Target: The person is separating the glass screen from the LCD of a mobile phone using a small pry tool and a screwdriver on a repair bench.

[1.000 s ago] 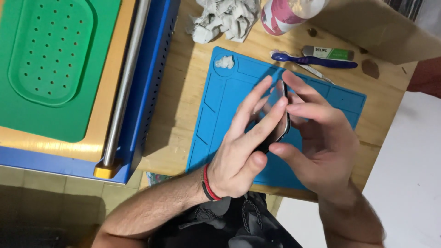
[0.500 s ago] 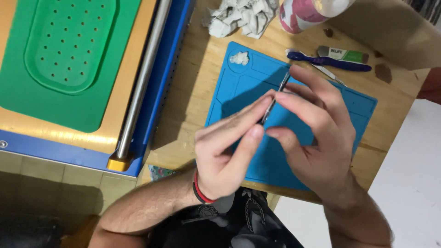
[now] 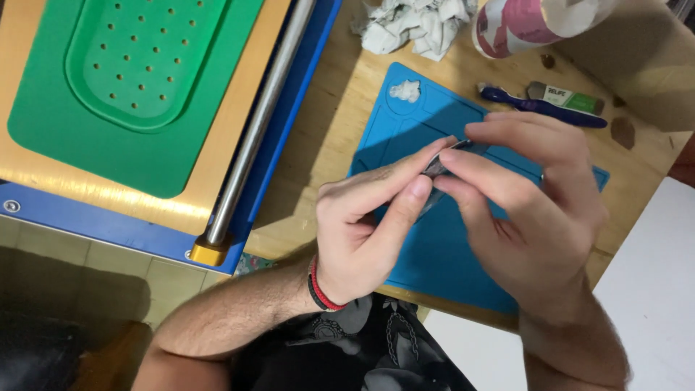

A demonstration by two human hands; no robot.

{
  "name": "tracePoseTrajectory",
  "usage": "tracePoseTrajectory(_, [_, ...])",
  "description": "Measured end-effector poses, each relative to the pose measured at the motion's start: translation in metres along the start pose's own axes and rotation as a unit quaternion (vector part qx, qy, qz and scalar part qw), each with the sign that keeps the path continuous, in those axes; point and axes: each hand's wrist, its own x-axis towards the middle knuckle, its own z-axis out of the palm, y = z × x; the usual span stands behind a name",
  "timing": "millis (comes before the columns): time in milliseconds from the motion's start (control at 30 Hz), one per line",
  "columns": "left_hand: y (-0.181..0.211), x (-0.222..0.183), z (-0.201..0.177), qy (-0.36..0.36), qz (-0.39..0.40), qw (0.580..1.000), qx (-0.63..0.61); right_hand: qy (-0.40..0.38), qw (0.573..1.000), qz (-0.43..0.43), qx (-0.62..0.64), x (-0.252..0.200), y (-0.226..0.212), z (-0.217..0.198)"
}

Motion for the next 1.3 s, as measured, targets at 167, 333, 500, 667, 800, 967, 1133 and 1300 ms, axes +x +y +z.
tracePoseTrajectory(167, [0.007, 0.001, -0.001, -0.007, 0.001, 1.000, -0.018, -0.019, 1.000, 0.004, -0.025, 0.003, -0.006, -0.005])
tracePoseTrajectory(333, [0.007, -0.001, 0.000, -0.007, -0.001, 0.999, -0.037, -0.011, 0.999, 0.012, -0.030, -0.004, -0.004, -0.004])
tracePoseTrajectory(500, [0.009, -0.002, -0.001, -0.013, -0.001, 1.000, -0.026, 0.000, 1.000, 0.008, -0.027, -0.007, -0.001, -0.004])
tracePoseTrajectory(667, [0.010, -0.002, -0.003, -0.015, 0.002, 1.000, -0.014, -0.018, 0.999, 0.015, -0.030, -0.008, -0.003, -0.008])
tracePoseTrajectory(800, [0.009, -0.002, -0.003, -0.015, 0.002, 1.000, -0.020, -0.010, 1.000, 0.016, -0.024, -0.009, -0.003, -0.007])
tracePoseTrajectory(967, [0.011, -0.001, -0.004, -0.016, 0.000, 1.000, -0.012, -0.010, 0.999, 0.021, -0.026, -0.011, -0.004, -0.007])
tracePoseTrajectory(1133, [0.013, -0.001, -0.004, -0.013, -0.005, 1.000, -0.026, -0.014, 0.999, 0.016, -0.027, -0.010, -0.005, -0.007])
tracePoseTrajectory(1300, [0.011, -0.002, -0.004, -0.020, 0.001, 0.999, -0.025, 0.006, 1.000, 0.005, -0.027, -0.012, -0.004, -0.006])
